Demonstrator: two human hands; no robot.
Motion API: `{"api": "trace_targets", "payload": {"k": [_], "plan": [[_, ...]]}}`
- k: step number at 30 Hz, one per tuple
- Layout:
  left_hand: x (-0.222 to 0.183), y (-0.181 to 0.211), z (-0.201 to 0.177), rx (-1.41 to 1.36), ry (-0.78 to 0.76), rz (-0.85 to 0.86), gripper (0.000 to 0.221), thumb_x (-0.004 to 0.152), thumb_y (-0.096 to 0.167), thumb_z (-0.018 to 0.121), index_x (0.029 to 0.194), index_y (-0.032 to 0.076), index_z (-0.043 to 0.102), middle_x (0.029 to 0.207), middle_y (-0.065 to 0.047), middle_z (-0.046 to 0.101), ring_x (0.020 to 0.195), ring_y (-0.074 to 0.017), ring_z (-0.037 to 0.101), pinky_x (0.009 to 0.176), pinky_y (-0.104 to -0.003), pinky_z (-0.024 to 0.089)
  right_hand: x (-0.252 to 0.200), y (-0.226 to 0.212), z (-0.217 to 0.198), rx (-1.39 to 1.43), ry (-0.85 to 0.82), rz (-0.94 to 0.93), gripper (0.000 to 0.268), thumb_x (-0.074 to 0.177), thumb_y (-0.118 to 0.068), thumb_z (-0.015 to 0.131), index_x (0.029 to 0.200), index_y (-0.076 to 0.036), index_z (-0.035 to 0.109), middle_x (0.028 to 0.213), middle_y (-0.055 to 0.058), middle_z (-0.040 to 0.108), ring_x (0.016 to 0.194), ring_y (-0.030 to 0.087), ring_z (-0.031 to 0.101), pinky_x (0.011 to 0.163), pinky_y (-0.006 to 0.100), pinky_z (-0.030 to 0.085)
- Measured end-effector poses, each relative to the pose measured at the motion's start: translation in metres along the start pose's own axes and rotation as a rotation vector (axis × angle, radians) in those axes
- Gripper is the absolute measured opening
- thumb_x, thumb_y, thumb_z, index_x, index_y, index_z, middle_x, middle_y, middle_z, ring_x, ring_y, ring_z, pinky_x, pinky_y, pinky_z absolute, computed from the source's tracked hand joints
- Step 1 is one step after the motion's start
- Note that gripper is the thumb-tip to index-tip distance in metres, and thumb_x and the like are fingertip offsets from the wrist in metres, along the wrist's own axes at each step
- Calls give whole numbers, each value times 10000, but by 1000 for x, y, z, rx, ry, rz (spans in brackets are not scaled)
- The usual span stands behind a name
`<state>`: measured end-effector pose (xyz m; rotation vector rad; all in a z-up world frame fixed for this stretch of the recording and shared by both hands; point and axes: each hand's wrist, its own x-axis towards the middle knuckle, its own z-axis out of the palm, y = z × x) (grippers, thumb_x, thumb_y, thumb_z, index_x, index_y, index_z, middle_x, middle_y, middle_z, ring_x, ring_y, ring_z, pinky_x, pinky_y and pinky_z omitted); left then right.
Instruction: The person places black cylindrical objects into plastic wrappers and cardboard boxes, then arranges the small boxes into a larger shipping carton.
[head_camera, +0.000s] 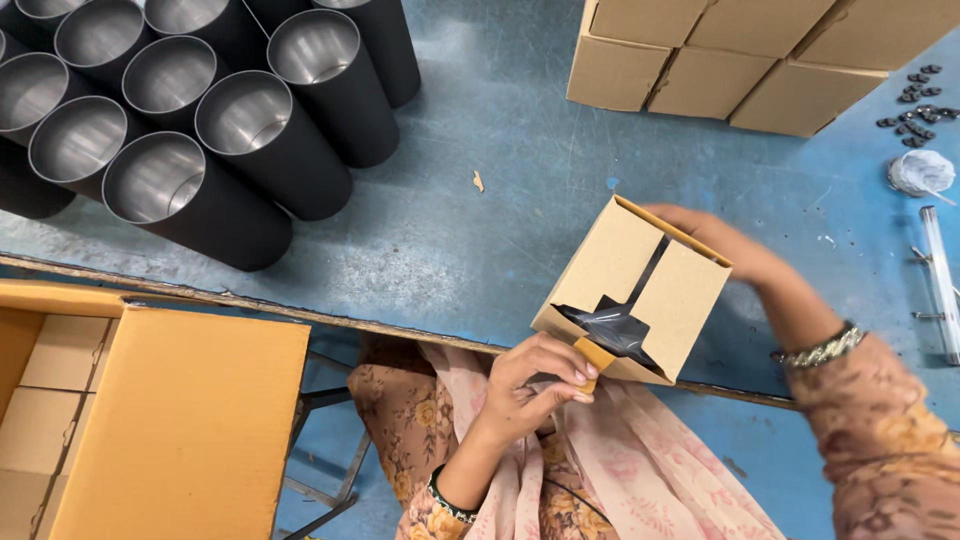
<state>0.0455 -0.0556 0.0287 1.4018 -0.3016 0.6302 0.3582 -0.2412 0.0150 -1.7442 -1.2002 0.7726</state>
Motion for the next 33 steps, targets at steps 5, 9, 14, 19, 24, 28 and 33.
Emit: {"api": "trace_targets", "payload": {"k": [5,9,14,19,24,28,33], "plan": [[10,24,-11,96,-107,-12,178,850,41,774,997,76,679,1052,-83,734,991,-209,712,909,-333,543,-15,-70,4,-745,467,-112,385,954,-142,657,1332,-77,678,1440,195,604,1333,392,560,1102,461,448],[31,56,-30,225,-31,2,111,897,124,799,979,107,726,1012,-24,778,957,-159,727,894,-326,559,-54,-147,3,-808,893,-301,207,1059,-106,690,1235,1,668,1374,168,639,1335,358,593,1155,477,476],[88,96,-23,749,-31,42,164,919,166,805,1043,121,708,1101,-28,735,1021,-214,704,892,-353,556,-64,-186,29,-733,342,-563,648,782,-503,772,1256,-87,624,1300,72,652,1265,278,594,1099,502,416],[137,107,10,1052,-325,49,501,780,213,815,1219,93,607,1289,-112,595,1146,-330,604,877,-439,492,-59,-188,38,-949,146,-371,848,547,-500,816,1284,-127,627,1355,100,559,1331,291,468,1120,589,305],[144,105,11,1060,-398,37,624,684,251,797,1248,110,571,1334,-128,573,1136,-323,604,853,-439,502,-64,-174,41,-897,354,-492,721,646,-518,836,1265,-217,624,1223,57,565,1245,269,475,1125,577,326],[143,93,12,1094,-324,-44,504,822,282,791,1246,116,573,1278,-69,610,1099,-277,646,846,-413,523,-68,-158,48,-842,643,-687,615,740,-573,874,1182,-245,599,1090,-7,511,1130,199,517,1095,533,357],[145,90,11,1062,-309,14,506,892,346,783,1280,105,565,1262,-40,617,1045,-257,659,843,-400,525,-89,-124,74,-800,847,-759,520,794,-432,876,1110,-220,522,1084,-36,554,1089,210,564,1082,516,443]]}}
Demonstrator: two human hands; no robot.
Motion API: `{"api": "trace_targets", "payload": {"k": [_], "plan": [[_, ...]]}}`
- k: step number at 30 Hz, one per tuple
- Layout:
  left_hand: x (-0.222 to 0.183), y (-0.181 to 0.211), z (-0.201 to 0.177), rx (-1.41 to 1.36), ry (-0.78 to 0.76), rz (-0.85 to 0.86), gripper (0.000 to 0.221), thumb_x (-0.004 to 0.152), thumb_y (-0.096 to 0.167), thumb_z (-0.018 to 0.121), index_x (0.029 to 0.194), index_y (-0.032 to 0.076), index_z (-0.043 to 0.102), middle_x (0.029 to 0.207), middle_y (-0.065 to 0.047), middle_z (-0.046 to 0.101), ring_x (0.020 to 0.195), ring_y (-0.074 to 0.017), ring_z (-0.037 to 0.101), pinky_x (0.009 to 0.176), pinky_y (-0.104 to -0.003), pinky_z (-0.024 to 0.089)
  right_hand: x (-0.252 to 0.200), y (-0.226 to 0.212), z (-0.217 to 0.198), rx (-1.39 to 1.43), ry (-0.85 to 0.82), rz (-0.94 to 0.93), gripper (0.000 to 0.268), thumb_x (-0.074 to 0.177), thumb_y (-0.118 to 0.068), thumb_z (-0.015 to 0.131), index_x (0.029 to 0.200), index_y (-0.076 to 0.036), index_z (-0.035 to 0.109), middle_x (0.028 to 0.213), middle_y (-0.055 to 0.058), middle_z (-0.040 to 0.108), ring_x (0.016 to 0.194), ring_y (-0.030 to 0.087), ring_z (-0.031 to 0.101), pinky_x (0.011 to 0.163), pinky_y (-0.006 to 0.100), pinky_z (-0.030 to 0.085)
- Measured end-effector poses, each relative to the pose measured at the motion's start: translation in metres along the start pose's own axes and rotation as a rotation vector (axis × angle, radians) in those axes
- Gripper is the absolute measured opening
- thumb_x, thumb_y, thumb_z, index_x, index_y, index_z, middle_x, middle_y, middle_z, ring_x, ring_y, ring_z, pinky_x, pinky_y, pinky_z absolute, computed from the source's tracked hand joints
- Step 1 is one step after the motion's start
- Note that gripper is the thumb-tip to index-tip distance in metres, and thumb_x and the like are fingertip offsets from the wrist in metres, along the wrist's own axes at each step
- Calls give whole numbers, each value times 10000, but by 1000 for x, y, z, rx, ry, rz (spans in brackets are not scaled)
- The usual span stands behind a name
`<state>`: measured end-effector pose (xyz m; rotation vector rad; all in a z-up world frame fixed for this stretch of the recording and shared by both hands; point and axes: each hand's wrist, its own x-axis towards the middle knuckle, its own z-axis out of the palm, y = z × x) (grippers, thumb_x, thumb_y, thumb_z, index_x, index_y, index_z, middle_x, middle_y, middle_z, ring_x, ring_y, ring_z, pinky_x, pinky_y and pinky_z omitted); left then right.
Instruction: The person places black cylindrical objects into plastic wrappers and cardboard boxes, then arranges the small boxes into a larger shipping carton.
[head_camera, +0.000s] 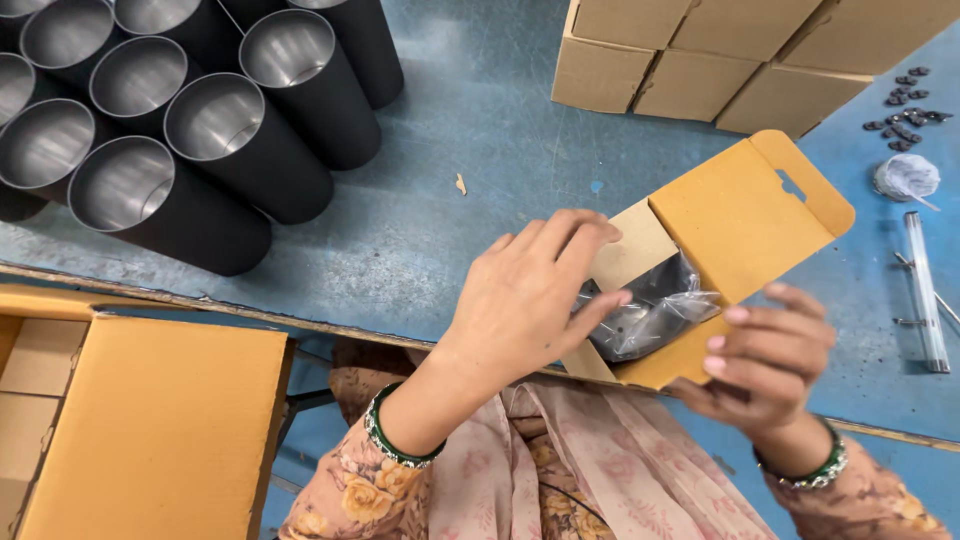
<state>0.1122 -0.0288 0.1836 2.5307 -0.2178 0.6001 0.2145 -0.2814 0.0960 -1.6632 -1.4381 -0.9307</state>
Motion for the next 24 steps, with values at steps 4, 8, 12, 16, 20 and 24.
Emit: {"api": "trace_targets", "payload": {"k": [4,8,12,16,20,24], "plan": [[8,2,1,61,19,62,566,858,401,783,1286,97,571,1180,-54,613,1004,-268,649,803,-410,519,-25,1,11,30,135,-13,454,830,-313,827,1123,-226,492,1047,-46,597,1101,217,535,1016,481,498],[16,5,6,52,44,76,554,804,353,759,1251,90,567,1183,-83,628,985,-278,661,766,-402,547,-53,1,26,89,216,-29,501,828,-300,808,1143,-245,422,1086,-13,599,1175,227,491,1010,472,513],[20,1,9,-16,54,-13,354,939,305,705,1224,133,584,1020,-81,681,866,-283,708,656,-416,562,-89,-8,52,-17,225,48,552,715,-323,820,1117,-266,447,1158,29,508,1185,283,451,1026,482,410],[24,-27,23,-290,99,-242,241,1069,253,579,1285,152,609,938,-74,747,832,-214,745,718,-361,590,-108,3,71,10,268,9,622,706,-298,874,1154,-268,444,1255,22,467,1242,278,419,1086,472,376],[25,-78,49,-872,142,-318,263,1103,233,565,1305,72,619,1003,-97,747,939,-134,694,832,-290,549,-112,16,65,8,165,8,608,789,-285,856,1229,-243,440,1328,57,446,1422,301,380,1160,499,354],[-2,-97,71,-1346,216,-619,304,1034,224,598,1283,50,609,1087,-37,733,985,-125,684,842,-276,550,-90,26,63,261,116,242,465,987,-279,737,1340,-174,453,1483,94,427,1549,331,335,1284,549,305]]}}
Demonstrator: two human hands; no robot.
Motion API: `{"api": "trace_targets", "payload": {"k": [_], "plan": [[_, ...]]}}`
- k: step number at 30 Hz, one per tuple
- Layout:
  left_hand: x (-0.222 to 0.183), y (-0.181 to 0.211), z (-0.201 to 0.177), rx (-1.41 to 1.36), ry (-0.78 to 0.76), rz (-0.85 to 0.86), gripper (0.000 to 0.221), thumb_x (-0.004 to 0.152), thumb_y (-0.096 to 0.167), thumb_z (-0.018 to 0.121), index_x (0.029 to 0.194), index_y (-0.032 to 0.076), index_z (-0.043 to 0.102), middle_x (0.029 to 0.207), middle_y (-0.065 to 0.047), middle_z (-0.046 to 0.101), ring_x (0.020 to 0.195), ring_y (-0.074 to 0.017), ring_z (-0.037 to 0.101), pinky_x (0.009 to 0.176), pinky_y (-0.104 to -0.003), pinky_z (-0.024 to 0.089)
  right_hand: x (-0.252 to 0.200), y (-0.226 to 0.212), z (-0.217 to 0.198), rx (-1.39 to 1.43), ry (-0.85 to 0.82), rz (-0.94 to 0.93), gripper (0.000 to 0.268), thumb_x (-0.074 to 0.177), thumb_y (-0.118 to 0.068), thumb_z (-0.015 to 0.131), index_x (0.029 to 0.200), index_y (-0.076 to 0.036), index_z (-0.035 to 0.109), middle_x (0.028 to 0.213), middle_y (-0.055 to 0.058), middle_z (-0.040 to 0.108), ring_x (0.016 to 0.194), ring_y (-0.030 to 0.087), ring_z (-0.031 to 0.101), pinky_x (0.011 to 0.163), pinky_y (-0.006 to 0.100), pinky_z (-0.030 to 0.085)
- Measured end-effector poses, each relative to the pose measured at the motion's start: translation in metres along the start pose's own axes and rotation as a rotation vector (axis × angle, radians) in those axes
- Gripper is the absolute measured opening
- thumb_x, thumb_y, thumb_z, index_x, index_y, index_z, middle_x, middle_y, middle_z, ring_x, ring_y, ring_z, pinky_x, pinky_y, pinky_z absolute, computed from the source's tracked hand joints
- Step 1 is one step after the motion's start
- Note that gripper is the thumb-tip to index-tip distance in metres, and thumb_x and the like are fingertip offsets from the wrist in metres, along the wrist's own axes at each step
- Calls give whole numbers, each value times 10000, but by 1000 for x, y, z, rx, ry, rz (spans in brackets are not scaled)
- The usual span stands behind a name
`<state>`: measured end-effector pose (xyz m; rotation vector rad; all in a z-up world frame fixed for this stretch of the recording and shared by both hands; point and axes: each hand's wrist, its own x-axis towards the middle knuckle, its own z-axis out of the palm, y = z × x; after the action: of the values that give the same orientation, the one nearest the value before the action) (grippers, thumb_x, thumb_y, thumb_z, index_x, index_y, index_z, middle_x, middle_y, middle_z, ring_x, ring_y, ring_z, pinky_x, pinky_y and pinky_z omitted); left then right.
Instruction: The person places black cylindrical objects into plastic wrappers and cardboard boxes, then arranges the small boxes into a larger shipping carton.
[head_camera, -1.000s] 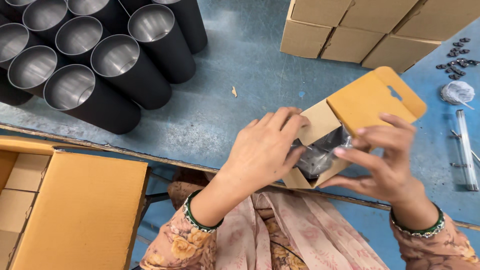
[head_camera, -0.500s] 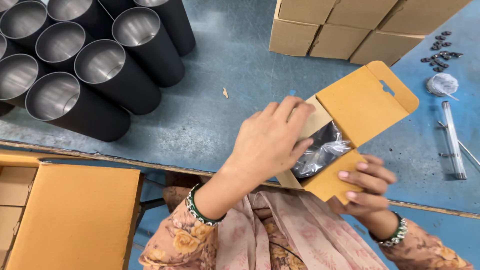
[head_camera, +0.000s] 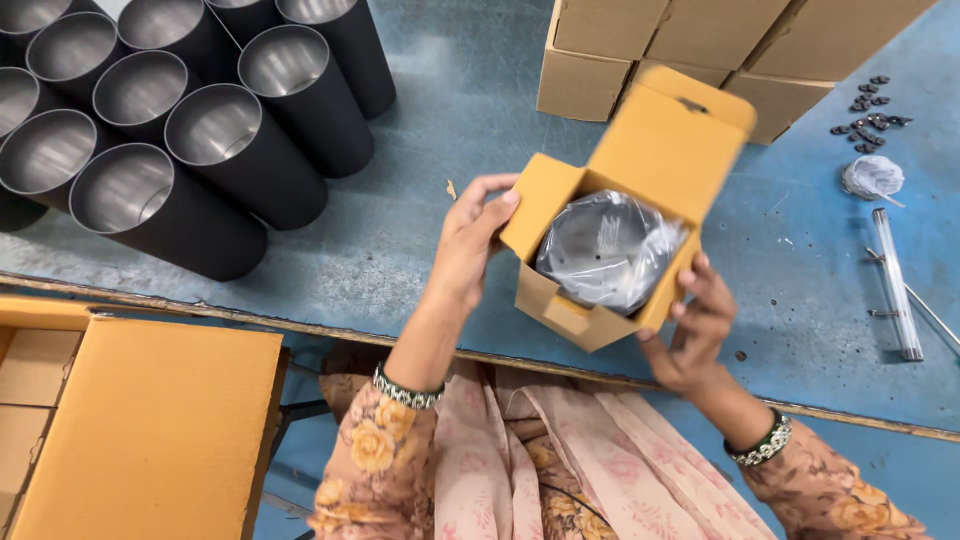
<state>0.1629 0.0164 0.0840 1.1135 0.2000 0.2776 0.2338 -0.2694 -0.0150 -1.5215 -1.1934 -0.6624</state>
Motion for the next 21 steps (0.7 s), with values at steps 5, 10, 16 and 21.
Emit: {"api": "trace_targets", "payload": {"k": [5,10,16,21], "plan": [[-29,-11,-9,-171,81,-35,385,965,163,669,1309,78,517,1072,-53,705,940,-135,675,768,-329,545,80,-14,-37,11,-128,149,247,1081,-396,488,1206,-196,563,1416,22,626,1437,178,558,1263,469,274],[-38,32,-4,361,60,310,385,962,131,728,1292,92,533,1182,-66,656,1062,-163,651,881,-341,552,179,-28,-56,-241,-627,13,374,993,-390,618,1218,-91,623,1368,19,643,1289,164,563,1188,478,281],[-50,107,31,1285,23,866,307,947,159,757,1220,106,626,1291,-108,602,1218,-334,566,1023,-442,480,226,-43,-37,-328,-1055,-137,376,854,-396,669,1096,-112,707,1106,32,669,1220,218,545,1074,499,303],[-44,126,46,1339,-203,1002,275,968,183,764,1207,143,634,1277,-65,607,1246,-284,577,1006,-438,449,222,-46,-47,-333,-941,-161,244,788,-314,739,958,-139,733,977,26,644,1066,241,565,1007,460,363]]}}
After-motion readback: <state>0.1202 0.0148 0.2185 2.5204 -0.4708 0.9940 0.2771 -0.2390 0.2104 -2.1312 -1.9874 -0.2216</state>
